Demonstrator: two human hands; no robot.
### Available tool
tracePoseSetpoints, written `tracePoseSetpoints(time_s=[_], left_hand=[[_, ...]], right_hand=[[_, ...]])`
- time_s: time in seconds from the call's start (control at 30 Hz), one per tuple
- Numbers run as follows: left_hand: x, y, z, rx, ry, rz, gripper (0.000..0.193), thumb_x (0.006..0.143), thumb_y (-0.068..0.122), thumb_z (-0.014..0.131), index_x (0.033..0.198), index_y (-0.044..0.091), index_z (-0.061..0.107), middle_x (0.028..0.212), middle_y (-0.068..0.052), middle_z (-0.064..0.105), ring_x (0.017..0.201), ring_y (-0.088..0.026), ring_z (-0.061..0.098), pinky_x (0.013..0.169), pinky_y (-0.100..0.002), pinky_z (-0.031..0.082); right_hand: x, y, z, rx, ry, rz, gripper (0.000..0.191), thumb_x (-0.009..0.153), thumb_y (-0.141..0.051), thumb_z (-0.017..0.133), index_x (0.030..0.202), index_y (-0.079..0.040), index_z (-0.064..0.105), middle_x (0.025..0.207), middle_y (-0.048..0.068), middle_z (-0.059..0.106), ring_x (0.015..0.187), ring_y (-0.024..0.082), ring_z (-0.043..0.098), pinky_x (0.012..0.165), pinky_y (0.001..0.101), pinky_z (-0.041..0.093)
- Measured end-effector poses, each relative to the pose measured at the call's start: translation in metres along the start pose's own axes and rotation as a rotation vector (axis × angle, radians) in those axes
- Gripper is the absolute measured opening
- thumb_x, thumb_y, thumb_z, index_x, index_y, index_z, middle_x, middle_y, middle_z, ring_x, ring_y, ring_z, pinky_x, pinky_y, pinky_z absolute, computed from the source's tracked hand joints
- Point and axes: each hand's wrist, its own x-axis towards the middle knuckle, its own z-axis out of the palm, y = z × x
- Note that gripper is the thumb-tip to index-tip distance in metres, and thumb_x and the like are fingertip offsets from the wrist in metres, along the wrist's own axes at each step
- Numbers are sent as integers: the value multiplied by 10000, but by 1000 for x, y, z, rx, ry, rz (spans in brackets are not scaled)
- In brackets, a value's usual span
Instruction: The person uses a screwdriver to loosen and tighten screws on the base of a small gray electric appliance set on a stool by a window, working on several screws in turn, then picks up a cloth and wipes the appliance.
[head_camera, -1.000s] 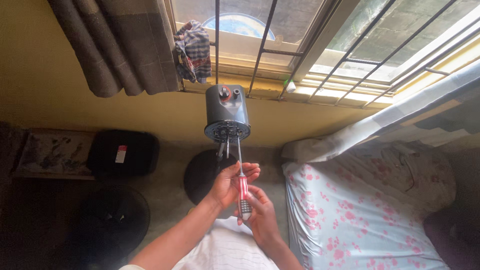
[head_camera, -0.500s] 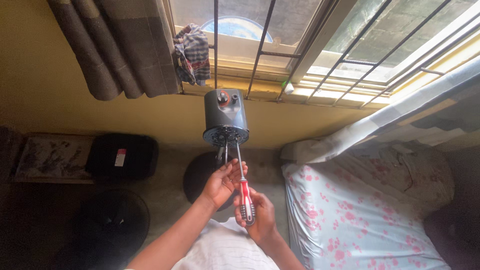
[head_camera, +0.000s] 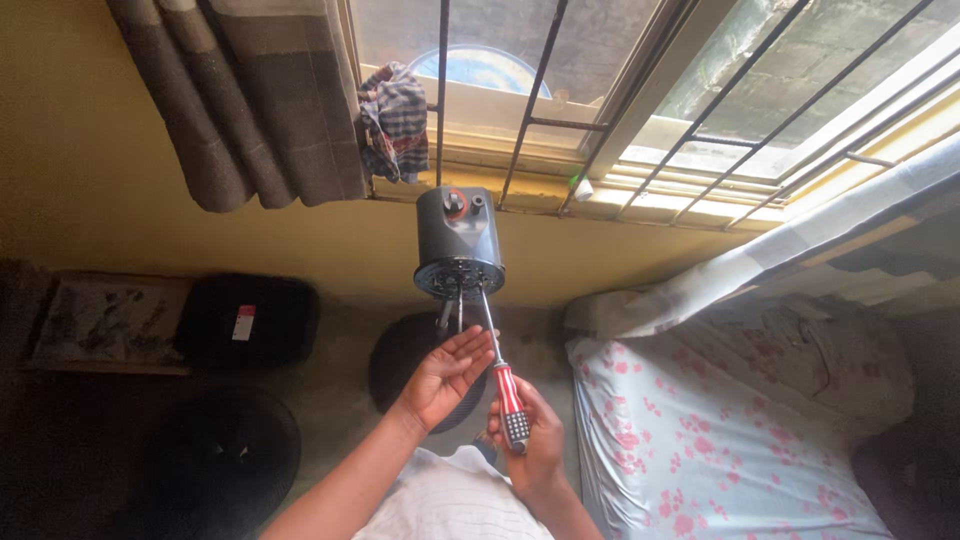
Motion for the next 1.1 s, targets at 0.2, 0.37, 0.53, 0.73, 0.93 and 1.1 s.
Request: tracePoseSetpoints(time_s=[0.2, 0.37, 0.53, 0.73, 0.93, 1.1], left_hand=[[-1, -8, 8, -52, -85, -150, 586, 968, 278, 663, 1394, -97, 521, 1460, -280, 541, 1354, -364, 544, 1180, -462, 432], [6, -22, 22, 97, -96, -186, 648, 980, 448, 674, 1349, -75, 571, 1447, -305, 540, 1344, -366, 558, 1180, -463, 447], [21, -28, 31, -20, -150, -240, 765, 998, 598, 525, 1274, -109, 623, 1401, -326, 579, 1326, -391, 577, 1183, -482, 442], [29, -27, 43, -20, -250, -245, 692, 1065, 494, 418, 1308, -124, 611, 1434, -343, 548, 1357, -411, 551, 1221, -497, 402], [36, -26, 52, -226, -261, -250, 587, 1079, 378, 405, 1297, -125, 613, 1464, -358, 514, 1397, -472, 493, 1237, -534, 345], [42, -32, 52, -180, -347, -188, 576, 1089, 370, 405, 1300, -121, 620, 1447, -341, 537, 1425, -461, 485, 1280, -546, 305]], right_hand=[[0, 10, 2, -172, 13, -24, 295, 919, -163, 609, 1198, -72, 571, 809, 85, 658, 638, 168, 658, 544, 291, 541], [-1, 15, 0, -164, -57, 16, 191, 944, -135, 654, 1027, -72, 494, 817, 114, 647, 671, 198, 672, 600, 329, 567], [-8, 5, 8, -151, -121, 49, 188, 957, -153, 651, 1013, -18, 534, 838, 131, 675, 709, 221, 705, 649, 349, 607], [-11, -2, 6, -268, -118, -5, 314, 902, -85, 633, 1182, 57, 641, 965, 130, 742, 810, 201, 765, 713, 313, 623], [17, 1, -29, -430, 110, -342, 255, 976, -101, 641, 1115, 108, 684, 912, 213, 714, 791, 272, 705, 727, 392, 589], [56, -3, -30, 290, 16, -65, 406, 1018, -285, 460, 1312, -29, 573, 1303, 138, 653, 1192, 257, 649, 1027, 430, 514]])
